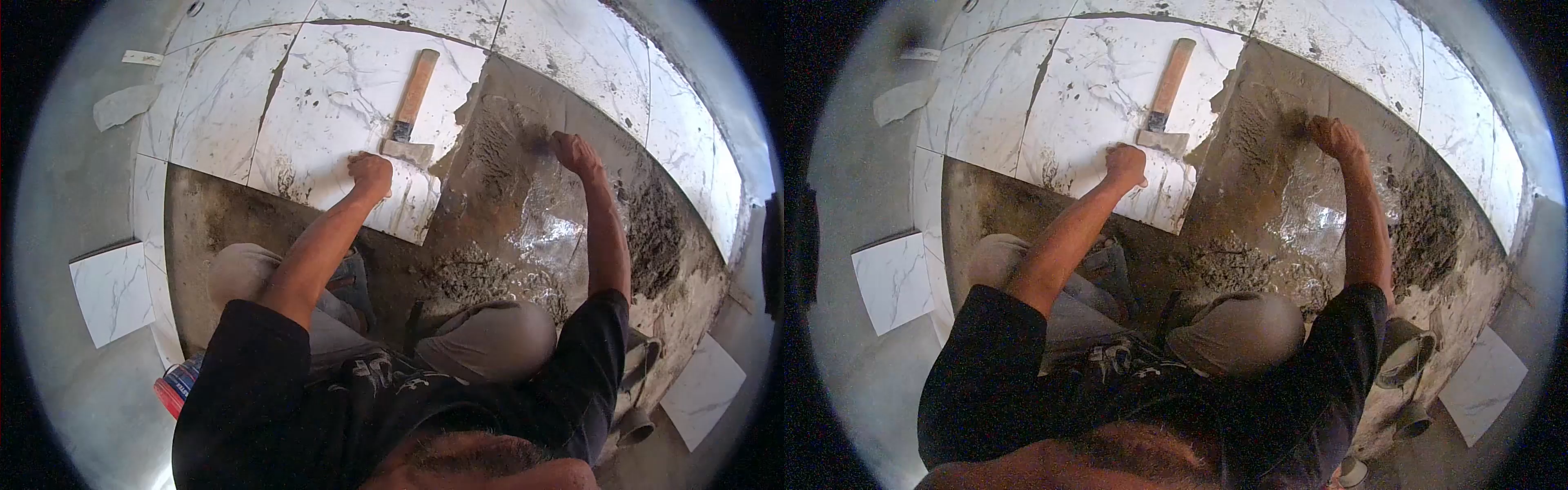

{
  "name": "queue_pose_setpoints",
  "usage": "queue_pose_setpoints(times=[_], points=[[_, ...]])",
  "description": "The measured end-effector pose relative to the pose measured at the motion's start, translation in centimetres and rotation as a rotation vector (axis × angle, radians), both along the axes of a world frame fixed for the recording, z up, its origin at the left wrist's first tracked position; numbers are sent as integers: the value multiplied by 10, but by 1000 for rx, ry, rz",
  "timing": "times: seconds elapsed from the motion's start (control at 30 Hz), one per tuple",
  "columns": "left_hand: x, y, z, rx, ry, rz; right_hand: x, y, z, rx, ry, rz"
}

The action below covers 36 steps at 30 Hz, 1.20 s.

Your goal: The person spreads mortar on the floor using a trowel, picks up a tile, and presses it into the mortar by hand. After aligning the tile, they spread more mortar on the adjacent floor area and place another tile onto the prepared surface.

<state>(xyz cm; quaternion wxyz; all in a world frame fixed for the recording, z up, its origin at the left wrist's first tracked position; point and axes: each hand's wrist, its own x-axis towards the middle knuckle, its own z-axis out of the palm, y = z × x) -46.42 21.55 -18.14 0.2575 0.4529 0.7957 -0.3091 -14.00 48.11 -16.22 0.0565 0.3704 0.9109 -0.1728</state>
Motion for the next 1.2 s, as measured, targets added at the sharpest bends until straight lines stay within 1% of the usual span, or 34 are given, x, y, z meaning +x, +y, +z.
queue_pose_setpoints(times=[0.03, 0.07, 0.13, 0.17, 0.23, 0.27, 0.33, 0.37, 0.4, 0.43, 0.47, 0.5, 0.53, 0.57, 0.6, 0.63, 0.67, 0.7, 0.73, 0.77, 0.83, 0.87, 0.93, 0.97, 1.03, 1.07, 1.13, 1.17, 1.2], points=[[-2, 2, -4, -56, -57, 22, 1, 6, -6, -10, 7, 29], [-1, 2, -6, -58, -60, 21, 1, 7, -6, -11, 4, 28], [-4, 2, -9, -51, -48, 40, -1, 10, -5, -38, 147, 176], [-5, 1, -10, -51, -48, 39, -5, 8, 0, -38, 147, 175], [-8, -5, -11, 32, -138, 5, -12, 3, 8, -240, 34, -72], [-6, -5, -11, 31, -141, 6, -13, -2, 9, -241, 31, -72], [-5, -1, -10, -23, -77, -2, -16, -10, 13, -443, 44, -171], [-4, 0, -6, -18, -75, 1, -10, -11, 1, -439, 46, -169], [-2, 0, 1, -15, -65, 9, 3, -11, -26, -440, 71, -66], [2, 0, 7, -12, -57, 19, 10, -11, -39, -439, 92, 38], [5, -1, 12, -4, -56, 24, 7, -16, -21, -432, 92, 43], [8, -6, 16, 93, 13, -8, 1, -32, 14, -556, -59, -27], [10, -8, 18, 188, 83, -43, -2, -42, 33, -679, -210, -101], [7, -6, 14, 189, 84, -45, 5, -35, 16, -678, -209, -102], [2, -2, 6, 125, 34, 10, 20, -22, -19, -546, -27, 13], [0, -1, -1, 55, -20, 65, 29, -17, -39, -415, 150, 127], [0, -2, -6, 48, -22, 67, 21, -22, -21, -422, 148, 128], [0, -1, -10, 17, 6, 73, 0, -30, 24, -546, 45, -108], [-1, -1, -13, -16, 33, 76, -12, -37, 49, -666, -62, -346], [-4, 0, -16, -21, 34, 77, -7, -36, 35, -672, -62, -345], [-9, -2, -22, -36, -68, 66, 4, -31, 0, -493, -50, 13], [-7, -5, -20, -44, -73, 73, 5, -38, 2, -500, -57, 18], [-2, -7, -12, 90, 49, -29, 13, -59, 14, -378, 95, 390], [-1, -5, -13, 92, 47, -30, 19, -67, 10, -377, 93, 389], [-1, -5, -16, 76, 78, -34, 35, -92, -15, -241, 106, 578], [-1, -6, -15, 76, 76, -35, 43, -104, -28, -241, 105, 576], [-1, -7, -11, 84, 9, -7, 57, -127, -44, -248, 209, 425], [1, -9, -10, 84, 7, -8, 60, -135, -41, -248, 207, 424], [3, -10, -9, 110, 64, -30, 56, -143, -32, -348, 36, 400]])
